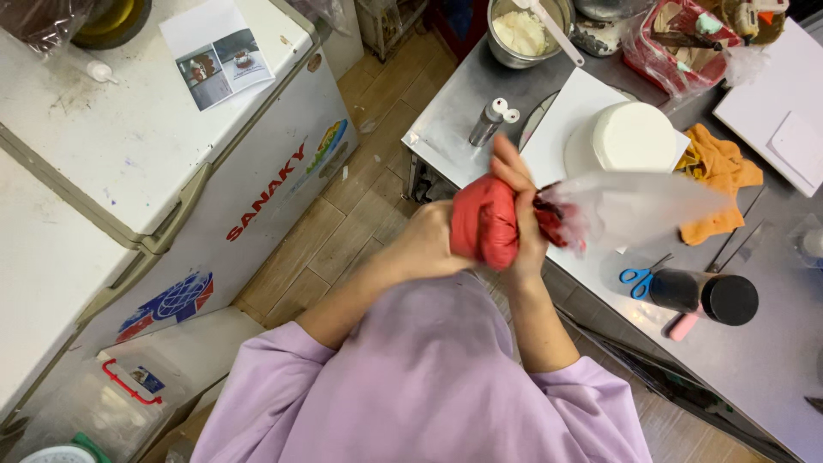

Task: The person massages a piping bag filled with red icing by hand, looks at a reference photo, and uses a spatula to scrape cream inside the bowl of a stand mixer.

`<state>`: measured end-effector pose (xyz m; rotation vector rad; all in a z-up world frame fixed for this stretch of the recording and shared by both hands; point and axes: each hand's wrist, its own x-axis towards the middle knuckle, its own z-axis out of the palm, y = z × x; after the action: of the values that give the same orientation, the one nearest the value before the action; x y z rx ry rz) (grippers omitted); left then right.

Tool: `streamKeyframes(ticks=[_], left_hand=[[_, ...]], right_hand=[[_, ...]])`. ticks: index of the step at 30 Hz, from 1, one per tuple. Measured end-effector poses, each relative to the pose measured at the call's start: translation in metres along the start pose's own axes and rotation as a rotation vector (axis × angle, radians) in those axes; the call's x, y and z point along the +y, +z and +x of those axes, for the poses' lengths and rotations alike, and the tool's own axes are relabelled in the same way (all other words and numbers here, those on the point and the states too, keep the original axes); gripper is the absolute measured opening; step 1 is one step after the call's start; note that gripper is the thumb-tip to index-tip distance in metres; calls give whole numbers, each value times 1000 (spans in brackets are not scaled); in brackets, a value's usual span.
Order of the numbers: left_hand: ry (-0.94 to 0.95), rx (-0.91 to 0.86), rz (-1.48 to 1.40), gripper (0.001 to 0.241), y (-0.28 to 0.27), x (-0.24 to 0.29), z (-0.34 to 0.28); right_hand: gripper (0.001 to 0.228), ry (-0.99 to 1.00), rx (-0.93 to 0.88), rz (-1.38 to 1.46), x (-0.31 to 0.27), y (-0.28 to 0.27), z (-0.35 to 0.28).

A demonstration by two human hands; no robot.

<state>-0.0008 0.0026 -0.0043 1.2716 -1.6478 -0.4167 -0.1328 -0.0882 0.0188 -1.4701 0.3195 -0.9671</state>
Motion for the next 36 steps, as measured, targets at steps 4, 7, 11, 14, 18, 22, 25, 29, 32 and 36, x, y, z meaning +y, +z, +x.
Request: streamKeyframes(ticks=[4,7,11,14,18,22,25,29,32,36], left_hand=[[-131,-1,-358,38,-1,11,-12],[-62,88,-479,57,-13,20,-1],[-111,172,-171,65,-1,12,0],[-93,102,-388,53,20,1,-28],[-133,62,-689,39,36,-27,-67],[-334,287,-1065,67,24,-50,-61],[-359,337,-871,82,28,-37,-48],[-461,346,-891,80,50,-28,-69],[-438,104,-828,59,67,-38,-104],[-363,80,-545,48,27,-64,-79]], right_hand=[[57,33,167,433,15,25,1],[51,-104,247,268,13,30,-7],[52,-113,94,187,14,9,-1],[48,-104,-39,310,9,1,5],[46,-115,86,197,-14,-28,28],[56,-160,59,110,-17,-31,22],[61,-201,-67,-104,10,-2,12],[63,-155,-208,-161,29,-4,24],[62,-48,-122,17,21,-28,42],[74,-19,-160,6,12,-33,33]])
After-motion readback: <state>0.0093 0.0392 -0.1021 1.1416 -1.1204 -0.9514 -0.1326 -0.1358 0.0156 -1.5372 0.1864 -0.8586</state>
